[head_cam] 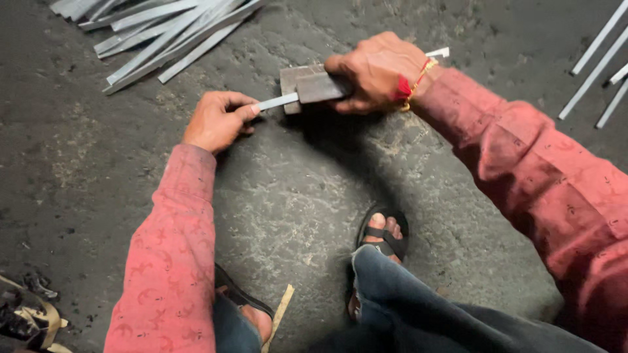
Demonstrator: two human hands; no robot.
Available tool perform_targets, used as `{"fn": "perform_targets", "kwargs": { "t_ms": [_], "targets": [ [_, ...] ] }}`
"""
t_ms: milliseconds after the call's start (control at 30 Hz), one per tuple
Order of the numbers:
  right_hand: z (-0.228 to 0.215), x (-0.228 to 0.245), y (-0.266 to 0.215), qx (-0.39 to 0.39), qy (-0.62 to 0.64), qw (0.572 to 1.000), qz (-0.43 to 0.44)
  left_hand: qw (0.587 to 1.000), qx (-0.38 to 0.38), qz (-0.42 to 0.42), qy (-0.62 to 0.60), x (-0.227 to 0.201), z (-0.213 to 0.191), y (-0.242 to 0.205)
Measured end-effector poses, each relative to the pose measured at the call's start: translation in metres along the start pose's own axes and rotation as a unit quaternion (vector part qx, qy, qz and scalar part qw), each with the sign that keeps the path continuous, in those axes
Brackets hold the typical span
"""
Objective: The person straightens several metal strips by placing them against a metal block and striking them with a hand-held metal tool.
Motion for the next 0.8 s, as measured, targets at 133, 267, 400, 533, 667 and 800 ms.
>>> {"fn": "perform_targets", "kwargs": {
  "t_ms": [133, 267, 400, 533, 667, 800],
  "targets": [
    [0.008, -0.007, -0.007, -0.013, -0.003, 1.000, -0.006, 0.992, -0.017, -0.027, -0.120, 0.016, -0.003, -0.005],
    [0.004, -0.017, -0.026, -0.052, 0.009, 0.999, -0.007, 0.994, -0.080, 0.035, -0.072, 0.017, 0.004, -0.010],
    [-0.025, -0.019, -0.059, -0.135, 0.050, 0.990, 0.003, 0.996, -0.077, 0.044, -0.014, -0.017, 0.015, 0.009],
    [-0.046, -0.013, -0.066, -0.135, 0.003, 0.991, 0.005, 0.992, -0.085, 0.054, 0.077, -0.048, 0.004, 0.011],
    [-0.064, 0.008, -0.052, -0.140, 0.002, 0.989, -0.040, 0.998, -0.063, 0.004, 0.022, -0.044, -0.002, 0.009],
    [-0.036, 0.016, -0.008, -0.078, 0.009, 0.995, -0.067, 0.990, -0.095, -0.017, -0.098, -0.012, -0.005, 0.009]
  ]
}}
Point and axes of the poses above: each hand's wrist, its own y-axis towards the middle knuckle, its own z-axis out of the palm, x = y × z, the point moved 8 cm from there along y, towards the middle knuckle, and after that the axes turned 12 degrees about y, right-handed, at the moved point
